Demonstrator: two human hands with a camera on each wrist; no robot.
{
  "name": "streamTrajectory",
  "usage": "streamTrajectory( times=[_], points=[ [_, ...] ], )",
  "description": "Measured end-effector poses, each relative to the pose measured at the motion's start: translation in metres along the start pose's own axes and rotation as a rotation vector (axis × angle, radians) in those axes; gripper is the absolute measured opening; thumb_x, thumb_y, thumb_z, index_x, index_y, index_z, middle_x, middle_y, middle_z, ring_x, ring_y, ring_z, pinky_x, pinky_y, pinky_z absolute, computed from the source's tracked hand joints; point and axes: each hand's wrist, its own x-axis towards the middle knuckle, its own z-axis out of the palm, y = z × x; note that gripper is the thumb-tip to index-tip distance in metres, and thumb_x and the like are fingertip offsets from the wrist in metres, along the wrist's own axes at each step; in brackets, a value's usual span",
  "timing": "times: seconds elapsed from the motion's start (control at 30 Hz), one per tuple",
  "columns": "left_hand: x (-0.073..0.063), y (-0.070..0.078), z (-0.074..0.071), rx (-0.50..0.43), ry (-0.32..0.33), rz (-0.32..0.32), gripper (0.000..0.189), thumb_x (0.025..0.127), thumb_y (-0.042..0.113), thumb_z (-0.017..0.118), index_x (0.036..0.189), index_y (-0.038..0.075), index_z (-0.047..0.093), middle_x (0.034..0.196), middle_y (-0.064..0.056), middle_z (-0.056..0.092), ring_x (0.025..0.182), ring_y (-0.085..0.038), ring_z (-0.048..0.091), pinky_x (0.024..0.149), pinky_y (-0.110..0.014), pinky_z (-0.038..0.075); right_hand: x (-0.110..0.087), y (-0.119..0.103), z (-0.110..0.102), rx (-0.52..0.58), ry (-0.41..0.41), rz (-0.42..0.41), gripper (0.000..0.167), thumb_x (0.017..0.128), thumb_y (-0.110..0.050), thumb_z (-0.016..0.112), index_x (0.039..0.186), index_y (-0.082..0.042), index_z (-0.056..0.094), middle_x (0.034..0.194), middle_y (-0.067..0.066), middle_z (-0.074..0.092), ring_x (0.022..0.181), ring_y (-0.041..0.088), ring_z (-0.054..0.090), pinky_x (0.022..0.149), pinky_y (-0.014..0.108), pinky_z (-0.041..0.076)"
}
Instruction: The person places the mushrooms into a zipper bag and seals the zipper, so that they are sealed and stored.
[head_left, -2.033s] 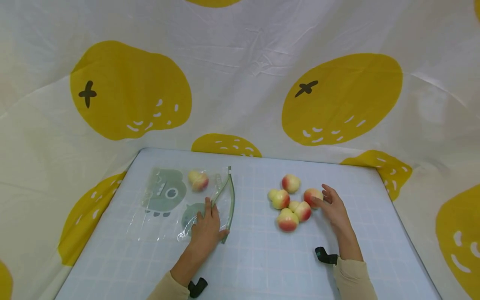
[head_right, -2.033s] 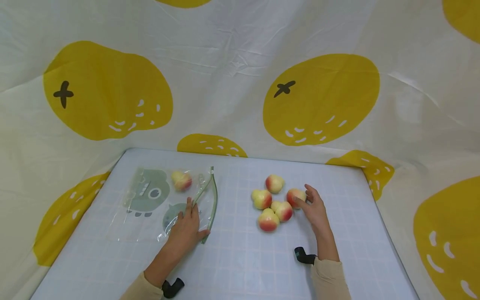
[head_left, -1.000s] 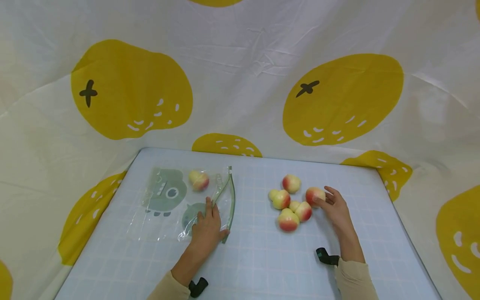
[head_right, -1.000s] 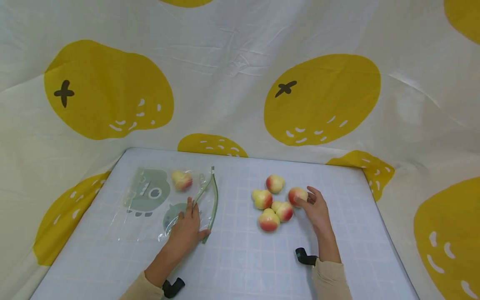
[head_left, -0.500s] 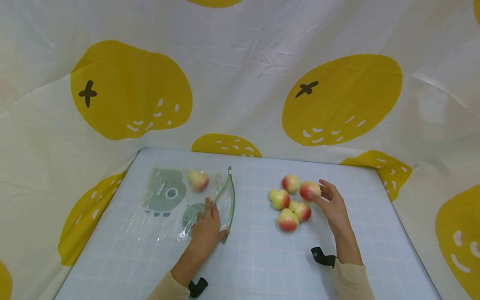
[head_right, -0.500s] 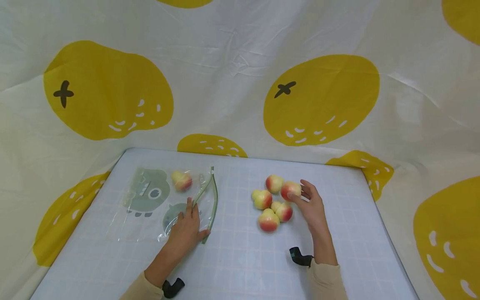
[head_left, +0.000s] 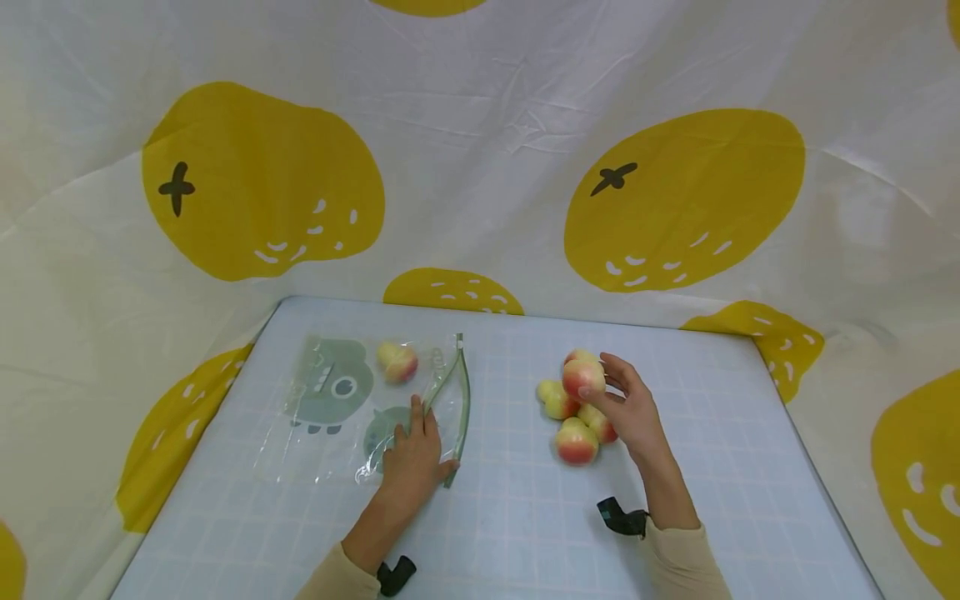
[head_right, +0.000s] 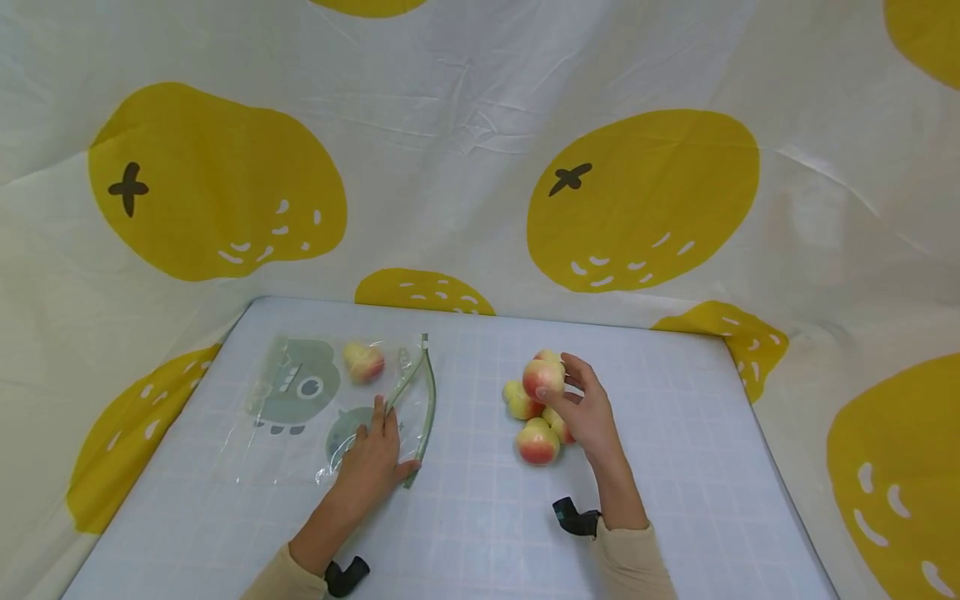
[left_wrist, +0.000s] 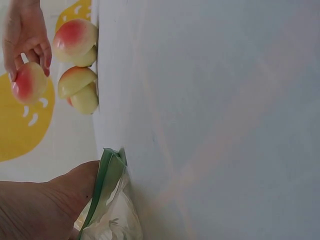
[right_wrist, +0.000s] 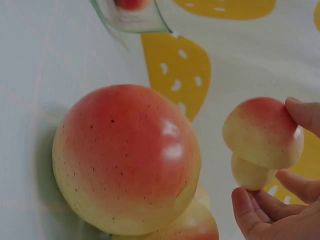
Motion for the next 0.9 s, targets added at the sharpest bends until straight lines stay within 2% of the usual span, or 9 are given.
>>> streamTrajectory(
  times=[0.17, 0.3, 0.53, 0.73, 0.9],
  points=[
    [0.0, -0.001, -0.001, 0.007, 0.012, 0.011, 0.098, 0.077, 0.038, 0.087, 0.145, -0.012, 0.037, 0.156, -0.032, 0.024, 0.118, -0.055, 0.05, 0.074, -0.064, 0.053, 0.0, -0.005, 0.011, 0.022, -0.032, -0.08, 0.071, 0.091, -0.026, 0.076, 0.15, -0.007, 0.041, 0.146, 0.013, 0.048, 0.128, 0.028, 0.044, 0.094, 0.018, 0.043],
    [-0.001, -0.001, -0.001, 0.012, 0.025, 0.023, 0.098, 0.077, 0.038, 0.088, 0.144, -0.012, 0.038, 0.156, -0.032, 0.026, 0.116, -0.055, 0.052, 0.074, -0.064, 0.053, 0.0, -0.008, 0.022, 0.018, -0.049, -0.104, 0.069, 0.09, -0.024, 0.078, 0.148, -0.007, 0.044, 0.143, 0.012, 0.05, 0.127, 0.027, 0.046, 0.095, 0.018, 0.044],
    [-0.002, -0.001, 0.001, 0.003, 0.013, 0.016, 0.098, 0.076, 0.038, 0.088, 0.145, -0.012, 0.038, 0.156, -0.032, 0.024, 0.117, -0.055, 0.051, 0.074, -0.064, 0.053, 0.001, -0.014, 0.042, 0.024, -0.096, -0.144, 0.066, 0.089, -0.019, 0.078, 0.146, -0.008, 0.046, 0.145, 0.01, 0.048, 0.128, 0.028, 0.045, 0.1, 0.031, 0.043],
    [-0.001, 0.0, 0.001, 0.003, 0.002, 0.001, 0.1, 0.076, 0.038, 0.088, 0.146, -0.011, 0.036, 0.157, -0.031, 0.022, 0.119, -0.055, 0.05, 0.076, -0.065, 0.052, 0.006, -0.019, 0.061, 0.041, -0.117, -0.18, 0.065, 0.087, -0.016, 0.08, 0.143, -0.008, 0.049, 0.141, 0.009, 0.05, 0.124, 0.027, 0.047, 0.095, 0.026, 0.047],
    [-0.001, 0.0, 0.002, 0.015, 0.009, -0.003, 0.1, 0.076, 0.039, 0.088, 0.146, -0.011, 0.037, 0.157, -0.031, 0.023, 0.117, -0.054, 0.051, 0.076, -0.064, 0.053, 0.008, -0.021, 0.078, 0.079, -0.143, -0.204, 0.064, 0.085, -0.011, 0.081, 0.142, -0.007, 0.051, 0.14, 0.012, 0.052, 0.123, 0.029, 0.049, 0.097, 0.036, 0.048]
  ],
)
